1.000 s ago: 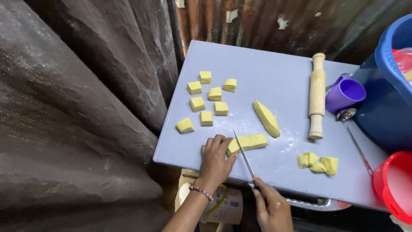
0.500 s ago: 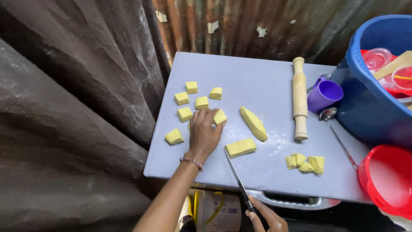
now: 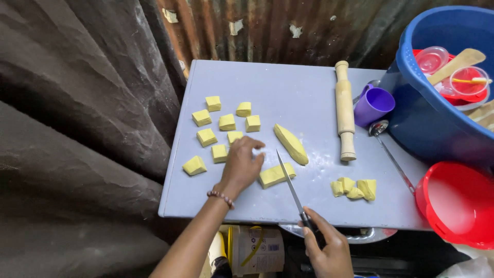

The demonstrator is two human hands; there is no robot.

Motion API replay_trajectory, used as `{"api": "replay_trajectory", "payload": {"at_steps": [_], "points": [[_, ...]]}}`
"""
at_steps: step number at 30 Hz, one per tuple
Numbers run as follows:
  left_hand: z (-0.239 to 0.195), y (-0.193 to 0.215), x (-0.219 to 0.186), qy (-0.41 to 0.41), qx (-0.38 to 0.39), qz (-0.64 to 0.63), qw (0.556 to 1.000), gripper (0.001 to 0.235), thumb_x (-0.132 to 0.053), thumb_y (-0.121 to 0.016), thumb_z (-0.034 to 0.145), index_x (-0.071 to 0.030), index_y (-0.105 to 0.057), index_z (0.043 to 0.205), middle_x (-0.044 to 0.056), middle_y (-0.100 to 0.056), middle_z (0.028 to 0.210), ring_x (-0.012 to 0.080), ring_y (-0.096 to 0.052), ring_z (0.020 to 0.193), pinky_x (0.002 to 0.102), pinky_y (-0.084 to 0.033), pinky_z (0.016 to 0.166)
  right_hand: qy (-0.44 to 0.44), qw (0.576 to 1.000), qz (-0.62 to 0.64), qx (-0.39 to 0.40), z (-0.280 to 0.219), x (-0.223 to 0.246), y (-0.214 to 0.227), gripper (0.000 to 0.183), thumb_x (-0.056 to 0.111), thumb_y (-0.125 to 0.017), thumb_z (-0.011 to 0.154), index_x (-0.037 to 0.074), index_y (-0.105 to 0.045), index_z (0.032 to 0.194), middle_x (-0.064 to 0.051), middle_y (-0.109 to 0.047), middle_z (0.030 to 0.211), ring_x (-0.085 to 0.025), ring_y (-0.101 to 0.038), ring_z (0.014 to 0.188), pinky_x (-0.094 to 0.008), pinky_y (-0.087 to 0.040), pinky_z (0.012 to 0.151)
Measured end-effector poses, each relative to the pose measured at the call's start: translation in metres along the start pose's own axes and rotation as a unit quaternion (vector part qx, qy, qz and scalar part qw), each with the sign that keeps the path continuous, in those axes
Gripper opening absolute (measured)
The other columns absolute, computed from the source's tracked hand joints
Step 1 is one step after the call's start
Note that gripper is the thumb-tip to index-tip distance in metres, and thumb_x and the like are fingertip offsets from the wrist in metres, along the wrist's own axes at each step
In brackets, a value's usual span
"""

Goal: Cutting dough into small squares and rolling them into balls on a table.

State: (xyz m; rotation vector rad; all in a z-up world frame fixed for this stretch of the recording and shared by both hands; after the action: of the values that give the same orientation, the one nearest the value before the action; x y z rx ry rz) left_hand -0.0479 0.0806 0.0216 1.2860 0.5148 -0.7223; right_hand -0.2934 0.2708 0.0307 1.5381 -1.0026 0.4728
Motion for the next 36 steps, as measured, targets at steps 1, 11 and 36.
{"api": "replay_trajectory", "payload": {"at_steps": [1,11,36], "points": [[-0.021,0.001,-0.011,0.067,0.085,-0.053,0.993,0.022,-0.020,-0.075,0.106,-0.011,-0.082,0.125,0.007,-0.079,0.127,0.0237,-0.069,0.129,0.039,-0.062,0.112,0.025,0.999,-0.002,0.026,0.006,0.003,-0.002,0.057,0.029,-0.072,0.098,0.031,-0.075,0.155,0.000,-0.093,0.134,-0.015,-0.074,0.059,-0.029,-0.059,0.055],[-0.063,-0.052,0.010,0.071,0.001,-0.025,0.997,0.033,-0.039,-0.072,0.104,-0.021,-0.086,0.128,0.001,-0.070,0.113,0.0283,-0.063,0.111,0.049,-0.048,0.098,0.142,0.988,-0.032,0.053,0.006,-0.009,-0.009,0.052,0.026,-0.066,0.104,0.023,-0.073,0.156,0.000,-0.088,0.142,-0.017,-0.083,0.129,-0.035,-0.062,0.110],[0.085,-0.002,-0.004,0.027,-0.039,-0.131,0.990,0.050,-0.028,-0.080,0.102,-0.007,-0.069,0.146,0.015,-0.078,0.145,0.0326,-0.073,0.137,0.045,-0.063,0.106,-0.158,0.982,0.100,-0.041,-0.035,-0.012,-0.002,0.046,0.014,-0.080,0.097,0.027,-0.096,0.138,-0.005,-0.105,0.102,-0.014,-0.069,0.059,-0.028,-0.057,0.062]]}}
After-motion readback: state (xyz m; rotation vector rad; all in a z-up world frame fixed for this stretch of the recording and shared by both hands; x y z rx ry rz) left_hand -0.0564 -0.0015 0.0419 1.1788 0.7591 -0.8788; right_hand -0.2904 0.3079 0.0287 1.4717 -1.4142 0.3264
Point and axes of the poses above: each hand's wrist, its own z-axis towards the middle knuckle, its own y-axis out of the back of the hand, x = y × z, the point moved 3 cm from there along z, towards the middle knuckle
